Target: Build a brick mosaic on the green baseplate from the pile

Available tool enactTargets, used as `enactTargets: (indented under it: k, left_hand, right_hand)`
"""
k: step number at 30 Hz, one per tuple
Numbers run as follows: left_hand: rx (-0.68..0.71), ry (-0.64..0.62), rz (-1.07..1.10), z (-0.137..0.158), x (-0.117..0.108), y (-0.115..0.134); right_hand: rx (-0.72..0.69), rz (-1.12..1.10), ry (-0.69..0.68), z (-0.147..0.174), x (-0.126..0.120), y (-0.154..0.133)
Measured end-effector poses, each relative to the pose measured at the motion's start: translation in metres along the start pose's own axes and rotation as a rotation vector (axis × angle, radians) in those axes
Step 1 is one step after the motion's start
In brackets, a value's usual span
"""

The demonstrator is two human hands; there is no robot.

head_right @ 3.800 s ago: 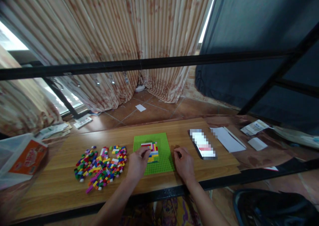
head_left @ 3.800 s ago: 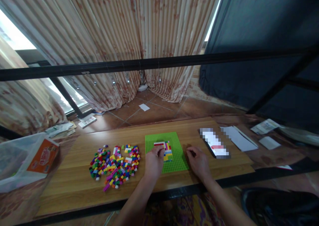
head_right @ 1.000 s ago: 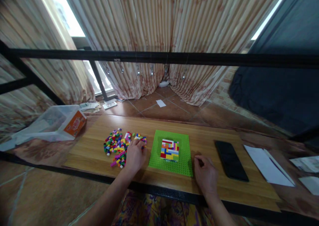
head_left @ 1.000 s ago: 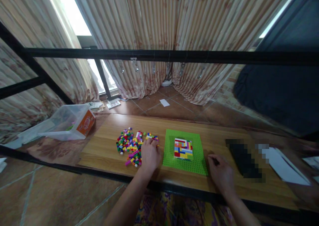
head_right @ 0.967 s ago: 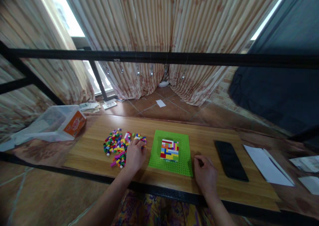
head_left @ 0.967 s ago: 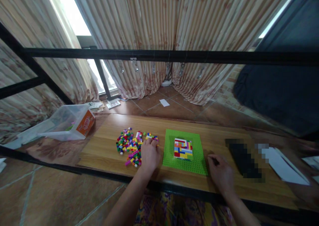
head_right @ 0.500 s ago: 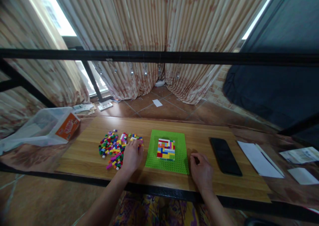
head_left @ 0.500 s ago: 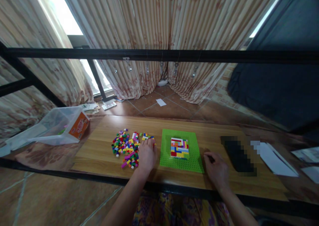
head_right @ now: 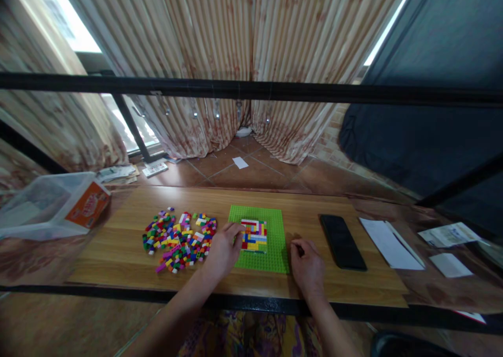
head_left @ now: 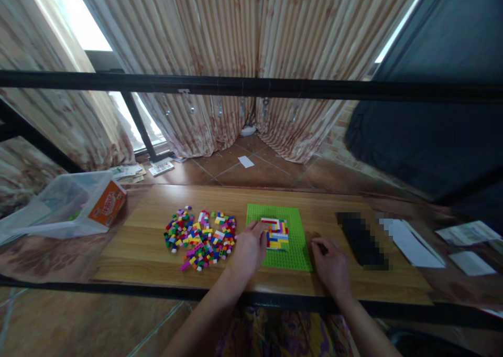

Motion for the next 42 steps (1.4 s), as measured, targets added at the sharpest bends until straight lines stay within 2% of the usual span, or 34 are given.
enactTargets:
  k: [7, 13, 33, 42]
  left_hand:
    - [0.068, -0.177, -0.143, -0.011, 0.028, 0.011]
    - [0.082, -0.256, -0.240, -0.014, 0.037, 0.012]
    - [0.125, -0.333, -0.262, -0.018, 0.036, 0.015]
    - [0.066, -0.181, -0.247, -0.013, 0.037, 0.007]
  right_hand:
    - [0.029, -0.006, -0.010, 0.001, 0.001, 0.003]
    - [0.039, 0.009, -0.016, 0.000, 0.002, 0.003]
    - [0.040, -0.003, -0.023, -0.001, 0.001, 0.000]
    - [0.033, -0.003, -0.015, 0.000, 0.001, 0.003]
Point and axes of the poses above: each hand's wrist, its own z-axis away from the middle knuckle, its own x-axis out of the palm, y = z × x, the point moved 7 cm from there along -z, towards the middle knuckle, and after that the axes turned 10 degrees about y, right-handed, at the moved point
